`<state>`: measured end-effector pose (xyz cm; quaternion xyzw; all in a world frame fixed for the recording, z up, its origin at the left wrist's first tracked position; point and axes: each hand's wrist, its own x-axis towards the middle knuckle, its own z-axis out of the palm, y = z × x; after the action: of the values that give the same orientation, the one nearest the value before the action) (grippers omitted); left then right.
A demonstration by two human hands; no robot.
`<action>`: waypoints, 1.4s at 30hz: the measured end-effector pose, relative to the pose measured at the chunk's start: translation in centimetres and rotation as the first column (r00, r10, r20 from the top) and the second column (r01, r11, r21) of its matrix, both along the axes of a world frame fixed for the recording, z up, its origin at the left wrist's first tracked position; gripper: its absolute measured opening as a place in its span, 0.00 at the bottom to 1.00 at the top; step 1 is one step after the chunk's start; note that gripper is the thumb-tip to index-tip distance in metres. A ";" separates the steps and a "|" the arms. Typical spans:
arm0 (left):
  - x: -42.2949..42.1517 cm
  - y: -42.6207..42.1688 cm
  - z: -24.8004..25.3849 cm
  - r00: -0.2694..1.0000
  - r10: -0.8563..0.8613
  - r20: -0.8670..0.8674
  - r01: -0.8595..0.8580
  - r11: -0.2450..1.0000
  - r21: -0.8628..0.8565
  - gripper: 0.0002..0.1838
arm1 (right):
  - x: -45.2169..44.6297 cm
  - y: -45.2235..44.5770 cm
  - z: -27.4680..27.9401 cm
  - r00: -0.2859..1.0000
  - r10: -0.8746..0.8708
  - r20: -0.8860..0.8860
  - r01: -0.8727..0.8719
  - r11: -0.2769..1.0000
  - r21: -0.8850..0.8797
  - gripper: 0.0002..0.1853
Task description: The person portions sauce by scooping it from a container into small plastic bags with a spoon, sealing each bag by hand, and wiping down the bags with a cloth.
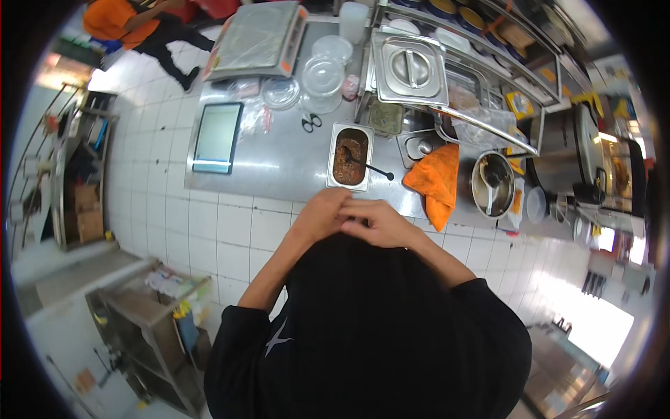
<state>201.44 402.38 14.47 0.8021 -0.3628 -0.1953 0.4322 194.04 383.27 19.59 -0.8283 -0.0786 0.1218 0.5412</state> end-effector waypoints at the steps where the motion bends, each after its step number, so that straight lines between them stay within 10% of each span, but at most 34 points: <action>1: 1.8 0.8 -0.1 0.997 0.038 -0.067 -0.036 0.999 0.037 0.14 | -0.8 0.2 -2.0 0.957 -0.288 -0.029 0.289 0.947 0.141 0.18; 3: 5.2 2.8 -4.2 0.943 0.220 -0.250 -0.246 0.966 -0.080 0.11 | -2.2 -1.6 -7.8 0.682 -0.720 -0.127 0.720 0.632 0.287 0.15; 7: 10.4 2.8 -9.5 0.621 0.224 -0.751 -0.535 0.822 -0.197 0.09 | -0.7 -1.3 -9.6 0.463 -0.772 -0.436 0.875 0.319 0.365 0.15; 10: 11.1 0.1 -10.5 0.344 0.067 -0.937 -0.563 0.813 -0.149 0.06 | 2.5 -0.3 -11.0 0.628 -0.710 -0.319 0.766 0.490 0.416 0.15; 16: 11.0 -2.2 -11.0 0.190 -0.066 -0.980 -0.619 0.766 -0.172 0.05 | 4.5 2.2 -11.5 0.622 -0.783 -0.017 0.774 0.611 0.168 0.18; 28: 10.6 -3.3 -10.6 0.521 0.024 -0.853 -0.462 0.848 -0.258 0.03 | 2.8 0.4 -12.6 0.467 -0.859 -0.210 0.719 0.230 0.656 0.19; 37: 13.0 -0.1 -12.1 0.465 0.078 -0.882 -0.473 0.864 -0.173 0.05 | 2.9 0.1 -14.9 0.354 -0.819 -0.450 0.773 -0.015 0.635 0.17; 42: 14.3 2.2 -9.8 0.804 0.216 -0.554 -0.333 0.935 -0.119 0.07 | 1.9 -0.3 -15.3 0.348 -0.790 -0.504 0.704 -0.135 0.698 0.16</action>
<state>215.72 404.61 4.64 0.7101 -0.1268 -0.3054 0.6216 195.90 382.95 4.30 -0.3267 0.3360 -0.3031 0.8297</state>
